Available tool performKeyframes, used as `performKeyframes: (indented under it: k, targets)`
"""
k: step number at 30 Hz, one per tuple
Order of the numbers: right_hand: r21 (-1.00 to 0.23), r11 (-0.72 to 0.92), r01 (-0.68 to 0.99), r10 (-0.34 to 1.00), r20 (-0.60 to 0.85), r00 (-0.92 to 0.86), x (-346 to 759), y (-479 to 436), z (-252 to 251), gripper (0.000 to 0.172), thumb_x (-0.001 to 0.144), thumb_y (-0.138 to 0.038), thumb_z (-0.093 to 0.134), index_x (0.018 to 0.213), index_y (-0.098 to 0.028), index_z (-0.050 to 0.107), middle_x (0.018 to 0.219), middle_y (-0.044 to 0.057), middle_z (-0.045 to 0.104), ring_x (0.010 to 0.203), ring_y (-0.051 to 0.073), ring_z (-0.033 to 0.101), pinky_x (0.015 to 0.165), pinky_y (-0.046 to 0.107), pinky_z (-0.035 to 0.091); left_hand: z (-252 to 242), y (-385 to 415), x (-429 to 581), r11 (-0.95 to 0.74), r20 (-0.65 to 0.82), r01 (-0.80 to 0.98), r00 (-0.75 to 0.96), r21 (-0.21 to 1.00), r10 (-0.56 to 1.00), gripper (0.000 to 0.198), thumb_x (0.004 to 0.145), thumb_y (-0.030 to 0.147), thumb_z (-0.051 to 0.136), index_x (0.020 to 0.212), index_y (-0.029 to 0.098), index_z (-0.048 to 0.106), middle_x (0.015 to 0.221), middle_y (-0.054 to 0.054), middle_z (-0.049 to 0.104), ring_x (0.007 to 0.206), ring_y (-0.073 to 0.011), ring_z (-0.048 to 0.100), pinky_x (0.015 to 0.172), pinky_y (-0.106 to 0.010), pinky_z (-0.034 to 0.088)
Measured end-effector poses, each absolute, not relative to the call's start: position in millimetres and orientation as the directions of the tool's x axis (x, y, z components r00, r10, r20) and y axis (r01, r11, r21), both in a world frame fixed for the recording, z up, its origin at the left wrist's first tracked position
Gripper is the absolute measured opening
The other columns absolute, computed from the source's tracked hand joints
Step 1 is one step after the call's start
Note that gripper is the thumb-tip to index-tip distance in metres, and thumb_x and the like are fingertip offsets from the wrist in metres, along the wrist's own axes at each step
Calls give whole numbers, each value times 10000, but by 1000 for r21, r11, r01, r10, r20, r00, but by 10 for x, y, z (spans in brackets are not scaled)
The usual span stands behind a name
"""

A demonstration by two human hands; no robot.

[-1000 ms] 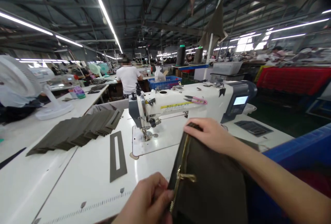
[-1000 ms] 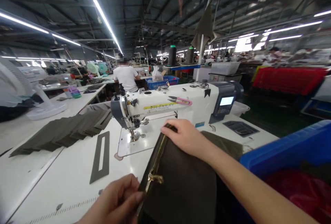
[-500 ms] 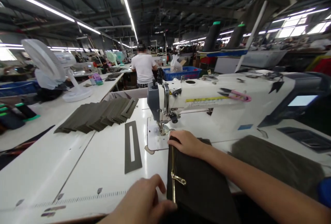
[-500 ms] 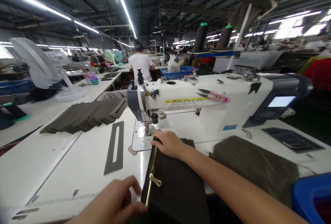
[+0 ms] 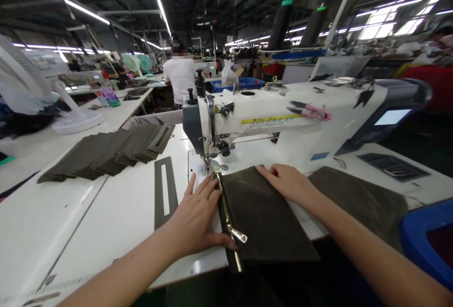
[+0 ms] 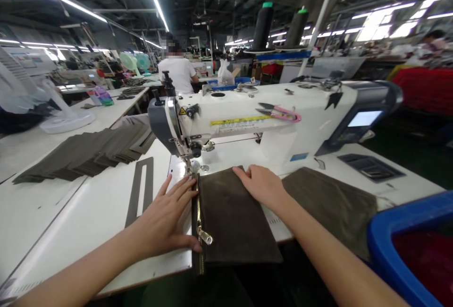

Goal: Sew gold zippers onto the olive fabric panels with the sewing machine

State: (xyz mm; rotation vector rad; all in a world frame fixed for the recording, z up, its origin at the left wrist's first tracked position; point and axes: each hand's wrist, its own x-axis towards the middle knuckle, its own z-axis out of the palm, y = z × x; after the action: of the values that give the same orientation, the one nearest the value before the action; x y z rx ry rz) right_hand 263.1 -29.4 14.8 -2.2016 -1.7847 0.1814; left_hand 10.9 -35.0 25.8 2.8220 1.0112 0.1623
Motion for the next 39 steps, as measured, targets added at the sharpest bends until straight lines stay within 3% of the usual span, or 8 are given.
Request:
performKeyframes:
  k: [3, 9, 12, 15, 19, 26, 32, 39]
  targets:
    - [-367, -166, 915, 963, 138, 230, 2568, -223, 113, 359, 887, -440, 376, 712, -177, 548, 693, 58, 635, 653, 188, 601, 555, 255, 400, 259, -310, 155, -744, 9, 648, 753, 166, 658, 1024, 555, 784, 524, 1294, 93, 361, 1388, -220, 318, 1312, -358, 207, 1040, -612, 34]
    - [-15, -154, 988, 957, 248, 153, 2486, -186, 32, 252, 910, -301, 383, 995, -113, 529, 651, 105, 632, 618, 268, 617, 530, 317, 399, 267, -272, 192, -754, -23, 654, 756, 65, 654, 1063, 603, 826, 393, 1351, 76, 297, 1401, -215, 291, 1295, -381, 235, 1039, -593, -29]
    - [21, -116, 993, 956, 272, 106, 2428, -233, 62, 250, 897, -206, 386, 1031, -66, 542, 854, 188, 643, 799, 315, 612, 648, 394, 440, 278, -258, 198, -766, -16, 643, 766, 30, 642, 1047, 612, 838, 347, 1331, 77, 345, 1396, -217, 301, 1289, -390, 241, 1032, -603, -15]
    - [56, 138, 989, 903, 403, -149, 2281, -342, 71, 356, 888, -168, 369, 1202, -35, 469, 1244, 226, 485, 1173, 328, 423, 922, 482, 354, 274, -245, 204, -779, -14, 626, 780, 28, 626, 1041, 620, 837, 335, 1323, 69, 357, 1385, -227, 314, 1291, -388, 237, 1032, -605, 5]
    - [-52, 487, 872, 833, 327, -446, 2089, -503, -66, 465, 905, -283, 331, 1331, -97, 356, 1403, 115, 329, 1310, 217, 243, 1059, 469, 224, 258, -231, 217, -781, 19, 625, 781, 9, 625, 1039, 604, 833, 376, 1319, 79, 365, 1372, -226, 341, 1276, -392, 268, 1035, -602, 21]
    - [-155, 484, 861, 860, 266, -436, 2112, -543, -174, 473, 897, -229, 299, 1341, -70, 334, 1420, 103, 284, 1323, 193, 207, 1075, 465, 202, 294, -246, 256, -762, -57, 647, 762, 30, 645, 1056, 585, 782, 498, 1353, 85, 299, 1398, -235, 285, 1285, -409, 234, 1014, -638, 35]
    - [-162, 494, 854, 858, 249, -449, 2134, -524, -172, 463, 892, -194, 275, 1328, -57, 352, 1418, 120, 280, 1322, 198, 206, 1070, 463, 211, 359, -612, 191, -884, -14, 438, 897, 163, 442, 468, 820, 260, 515, 1278, 236, 424, 1438, -74, 272, 1331, -281, 196, 1070, -573, 3]
    - [-97, 411, 907, 883, 291, -369, 2198, -545, -56, 549, 927, -383, 266, 1372, -62, 259, 1443, 124, 187, 1340, 233, 120, 1065, 539, 138, 454, -952, -112, -870, -36, 475, 879, 133, 475, 734, 817, 353, 536, 1411, 214, 127, 1464, -89, 145, 1336, -273, 171, 1075, -539, 157]
